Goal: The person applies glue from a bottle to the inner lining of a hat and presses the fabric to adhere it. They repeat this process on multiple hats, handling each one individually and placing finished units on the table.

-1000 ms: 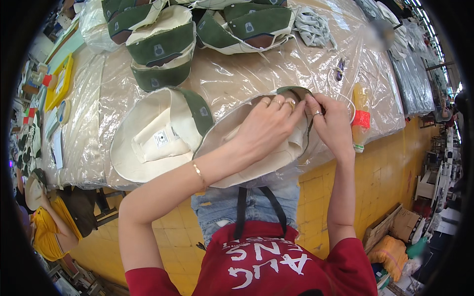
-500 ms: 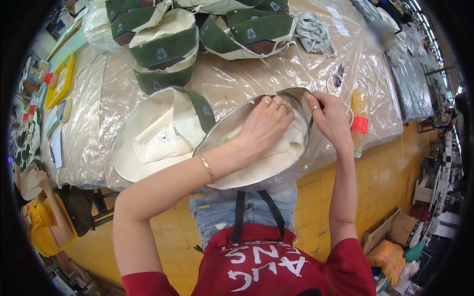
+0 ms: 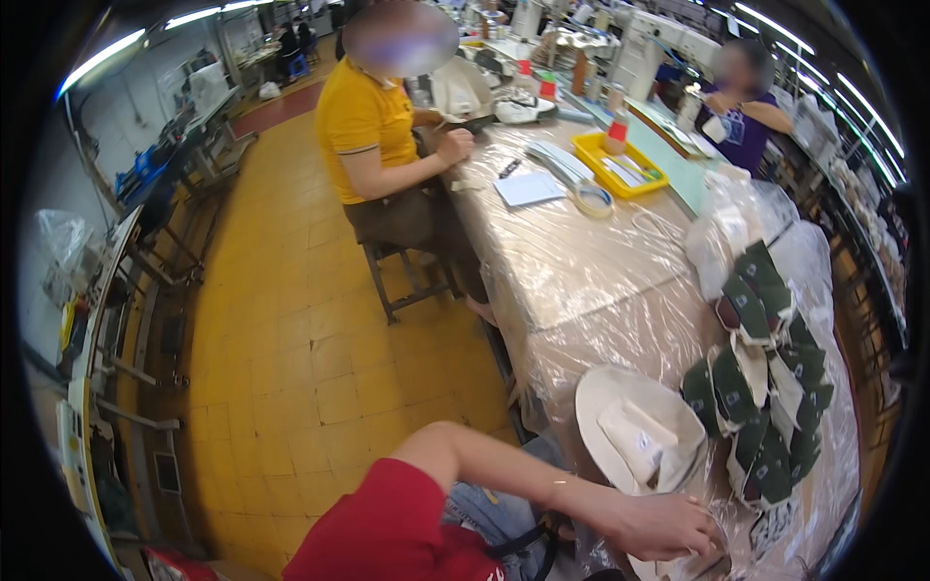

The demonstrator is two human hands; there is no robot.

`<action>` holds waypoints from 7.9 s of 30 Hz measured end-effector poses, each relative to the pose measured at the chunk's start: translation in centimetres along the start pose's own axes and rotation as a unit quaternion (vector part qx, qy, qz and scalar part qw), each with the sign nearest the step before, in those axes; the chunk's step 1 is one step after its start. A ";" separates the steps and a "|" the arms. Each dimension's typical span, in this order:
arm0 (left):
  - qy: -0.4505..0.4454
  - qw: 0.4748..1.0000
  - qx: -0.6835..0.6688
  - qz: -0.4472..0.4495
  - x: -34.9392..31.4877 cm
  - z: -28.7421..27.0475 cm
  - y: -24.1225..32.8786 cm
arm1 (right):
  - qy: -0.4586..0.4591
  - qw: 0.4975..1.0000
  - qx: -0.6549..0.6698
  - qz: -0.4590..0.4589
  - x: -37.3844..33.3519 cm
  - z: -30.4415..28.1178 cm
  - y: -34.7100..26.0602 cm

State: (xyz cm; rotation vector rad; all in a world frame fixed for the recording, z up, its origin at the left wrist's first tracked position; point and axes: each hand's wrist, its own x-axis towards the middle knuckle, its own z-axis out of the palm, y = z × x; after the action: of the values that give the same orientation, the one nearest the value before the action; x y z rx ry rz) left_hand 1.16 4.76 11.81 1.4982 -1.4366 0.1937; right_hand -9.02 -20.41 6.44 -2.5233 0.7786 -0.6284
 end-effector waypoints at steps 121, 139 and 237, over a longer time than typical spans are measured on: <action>0.158 0.393 0.260 -0.868 -47.2 -30.1 -25.3 | -0.318 0.716 -0.110 -0.612 9.8 26.3 -54.7; 0.109 0.425 0.277 -0.855 -47.3 -31.6 -29.8 | -0.350 0.692 0.204 -0.598 3.9 44.8 -63.0; 0.140 0.380 0.358 -0.841 -48.3 -29.1 -31.8 | -0.623 0.410 -0.114 -0.656 -9.7 47.5 -60.0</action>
State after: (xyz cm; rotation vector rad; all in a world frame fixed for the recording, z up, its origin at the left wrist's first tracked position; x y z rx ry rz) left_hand 28.30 50.59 -24.91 2.6456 1.1546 -0.2732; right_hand 33.77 42.93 -4.02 -2.2538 -1.8351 1.1440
